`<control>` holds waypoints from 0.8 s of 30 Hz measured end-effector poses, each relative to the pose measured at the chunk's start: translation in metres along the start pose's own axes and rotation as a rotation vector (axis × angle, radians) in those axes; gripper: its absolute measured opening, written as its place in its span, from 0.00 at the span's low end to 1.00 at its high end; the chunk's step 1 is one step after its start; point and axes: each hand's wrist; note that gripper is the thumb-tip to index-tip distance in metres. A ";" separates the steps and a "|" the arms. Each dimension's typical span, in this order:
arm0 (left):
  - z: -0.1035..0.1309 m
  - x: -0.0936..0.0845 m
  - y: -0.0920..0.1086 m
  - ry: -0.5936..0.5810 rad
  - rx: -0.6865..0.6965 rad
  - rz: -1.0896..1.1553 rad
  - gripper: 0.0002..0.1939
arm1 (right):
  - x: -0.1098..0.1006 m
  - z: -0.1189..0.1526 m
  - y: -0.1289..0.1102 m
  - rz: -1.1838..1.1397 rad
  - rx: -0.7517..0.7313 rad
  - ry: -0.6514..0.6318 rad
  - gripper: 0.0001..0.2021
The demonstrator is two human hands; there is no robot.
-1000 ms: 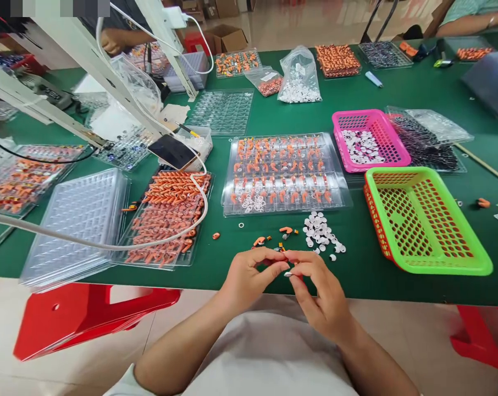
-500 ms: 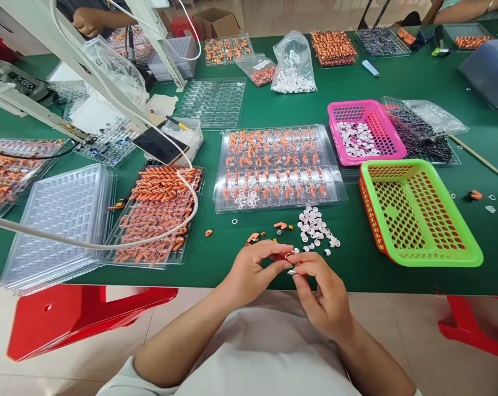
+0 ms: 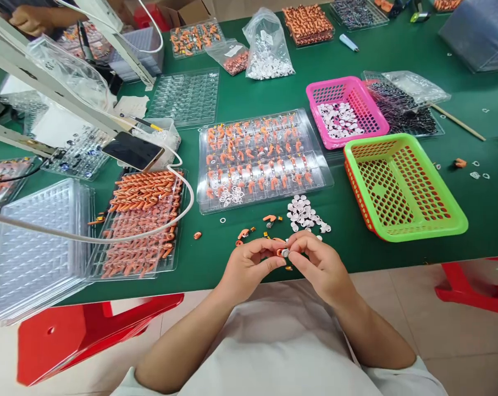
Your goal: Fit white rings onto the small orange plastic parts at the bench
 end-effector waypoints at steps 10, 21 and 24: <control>0.002 0.003 0.000 0.046 0.043 -0.091 0.09 | -0.005 -0.006 -0.012 0.150 -0.047 -0.032 0.09; 0.000 0.001 -0.005 0.004 0.188 -0.296 0.11 | -0.005 -0.008 -0.011 0.176 -0.039 -0.055 0.10; 0.000 0.000 -0.003 -0.013 0.204 -0.364 0.11 | -0.006 -0.008 -0.011 0.186 -0.049 -0.050 0.09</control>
Point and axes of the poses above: each hand's wrist, its own z-axis away from the middle knuckle, its own x-axis out of the palm, y = z × x, and after that the axes turned 10 degrees about y, right-handed
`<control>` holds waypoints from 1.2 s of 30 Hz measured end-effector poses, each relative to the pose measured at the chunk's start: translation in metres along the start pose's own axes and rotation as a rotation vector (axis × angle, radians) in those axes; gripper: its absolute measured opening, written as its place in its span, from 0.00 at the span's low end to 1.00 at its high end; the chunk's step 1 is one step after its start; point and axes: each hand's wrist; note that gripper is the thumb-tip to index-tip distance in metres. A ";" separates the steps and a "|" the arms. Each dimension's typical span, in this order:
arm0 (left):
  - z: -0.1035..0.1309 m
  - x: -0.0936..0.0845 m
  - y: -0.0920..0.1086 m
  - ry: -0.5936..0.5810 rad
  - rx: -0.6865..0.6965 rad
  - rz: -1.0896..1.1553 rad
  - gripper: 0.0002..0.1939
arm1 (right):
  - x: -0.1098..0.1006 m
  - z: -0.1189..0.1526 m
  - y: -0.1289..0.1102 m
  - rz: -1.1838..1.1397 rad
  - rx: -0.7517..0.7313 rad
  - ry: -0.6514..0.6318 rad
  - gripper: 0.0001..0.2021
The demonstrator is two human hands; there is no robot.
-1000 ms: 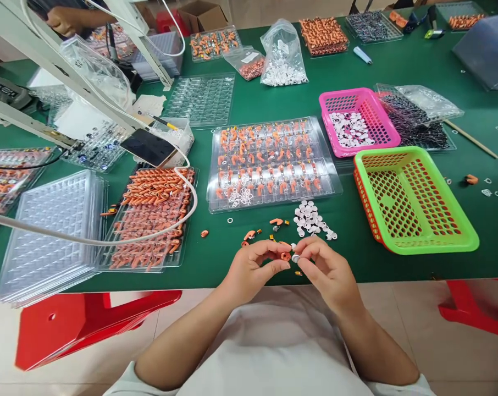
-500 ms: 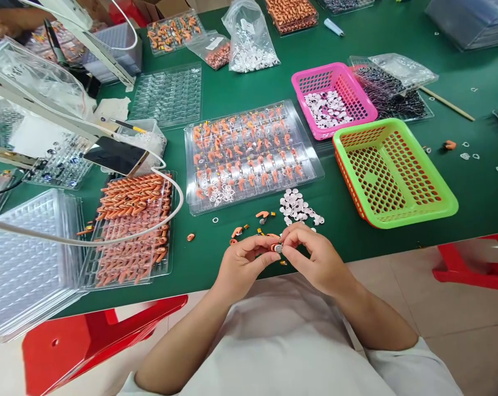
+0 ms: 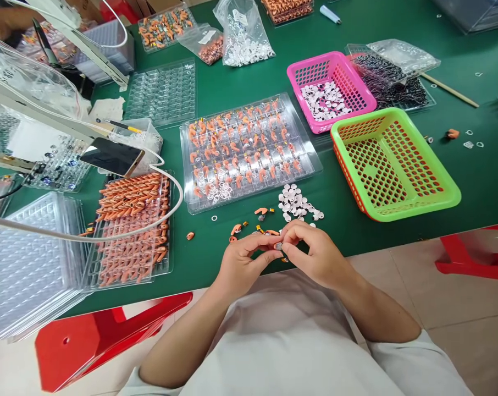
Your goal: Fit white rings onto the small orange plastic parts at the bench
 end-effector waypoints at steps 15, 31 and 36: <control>-0.002 -0.005 0.002 -0.008 0.070 -0.051 0.12 | 0.008 0.001 0.004 0.025 -0.045 0.032 0.09; 0.007 -0.002 0.007 0.056 -0.122 0.068 0.11 | 0.015 0.004 0.006 0.146 -0.143 0.032 0.02; 0.007 -0.005 0.010 0.040 -0.190 0.090 0.12 | 0.011 0.000 0.009 -0.017 0.026 -0.057 0.03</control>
Point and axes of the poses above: each hand's wrist, its own z-axis away from the middle knuckle, its own x-axis out of the palm, y = z × x, and after that the axes turned 10 degrees about y, right-handed
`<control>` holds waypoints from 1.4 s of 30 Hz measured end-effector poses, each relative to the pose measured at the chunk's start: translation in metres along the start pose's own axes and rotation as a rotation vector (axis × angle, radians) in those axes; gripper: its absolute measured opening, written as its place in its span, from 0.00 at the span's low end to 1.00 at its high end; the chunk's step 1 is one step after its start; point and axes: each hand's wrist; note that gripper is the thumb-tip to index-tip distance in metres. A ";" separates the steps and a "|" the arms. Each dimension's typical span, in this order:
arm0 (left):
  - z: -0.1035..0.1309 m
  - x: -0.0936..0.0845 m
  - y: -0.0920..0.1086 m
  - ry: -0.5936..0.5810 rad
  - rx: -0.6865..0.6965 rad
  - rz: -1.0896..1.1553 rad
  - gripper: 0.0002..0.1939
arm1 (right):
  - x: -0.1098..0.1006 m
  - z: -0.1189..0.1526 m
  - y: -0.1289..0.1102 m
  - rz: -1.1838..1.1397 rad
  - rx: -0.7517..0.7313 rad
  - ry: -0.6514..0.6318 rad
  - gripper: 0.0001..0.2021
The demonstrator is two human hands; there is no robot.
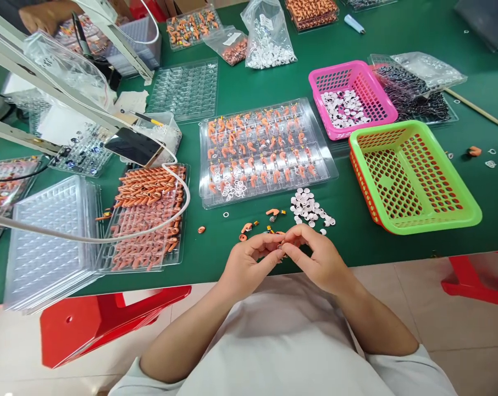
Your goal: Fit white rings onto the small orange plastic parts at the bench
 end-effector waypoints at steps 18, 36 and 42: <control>-0.004 0.015 -0.002 0.084 0.045 -0.244 0.07 | -0.010 0.006 0.010 0.016 0.123 0.005 0.10; -0.005 0.015 -0.002 0.050 -0.093 0.179 0.06 | -0.015 0.004 0.018 0.046 0.063 -0.042 0.10; -0.010 0.005 0.003 -0.106 -0.251 0.359 0.16 | -0.020 0.007 0.010 -0.106 -0.035 -0.047 0.05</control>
Point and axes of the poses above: each hand's wrist, its own z-axis away from the middle knuckle, its own x-axis out of the palm, y = z × x, and after that the axes turned 10 degrees about y, right-handed
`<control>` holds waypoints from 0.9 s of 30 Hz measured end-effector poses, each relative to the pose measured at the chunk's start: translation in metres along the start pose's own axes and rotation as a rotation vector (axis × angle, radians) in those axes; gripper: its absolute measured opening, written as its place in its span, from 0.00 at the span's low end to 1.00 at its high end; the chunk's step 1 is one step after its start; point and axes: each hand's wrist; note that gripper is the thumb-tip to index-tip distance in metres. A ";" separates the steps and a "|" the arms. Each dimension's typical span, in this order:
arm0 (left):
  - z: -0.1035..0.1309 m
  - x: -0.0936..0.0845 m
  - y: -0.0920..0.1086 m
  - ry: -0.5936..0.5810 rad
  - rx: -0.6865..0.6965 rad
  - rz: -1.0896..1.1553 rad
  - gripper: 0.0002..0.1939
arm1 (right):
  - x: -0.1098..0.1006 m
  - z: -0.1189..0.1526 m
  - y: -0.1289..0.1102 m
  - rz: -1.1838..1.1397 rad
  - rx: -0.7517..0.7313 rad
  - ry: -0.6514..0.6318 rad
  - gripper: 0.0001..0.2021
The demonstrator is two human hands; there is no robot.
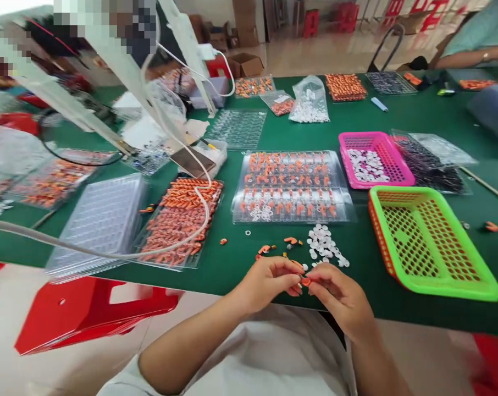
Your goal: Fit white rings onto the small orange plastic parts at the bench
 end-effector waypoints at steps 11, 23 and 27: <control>0.001 0.004 0.006 -0.103 -0.136 -0.039 0.14 | 0.005 0.000 0.008 -0.555 0.378 0.100 0.09; 0.005 0.007 0.006 -0.028 -0.092 -0.021 0.11 | 0.009 0.007 0.013 -0.282 0.211 0.162 0.07; 0.005 0.008 0.007 0.000 -0.078 -0.002 0.09 | 0.009 0.011 0.009 0.065 -0.040 0.170 0.06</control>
Point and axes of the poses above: each hand's wrist, its own z-axis away from the middle knuckle, its own x-axis out of the palm, y = z × x, and after that the axes turned 10 degrees about y, right-handed
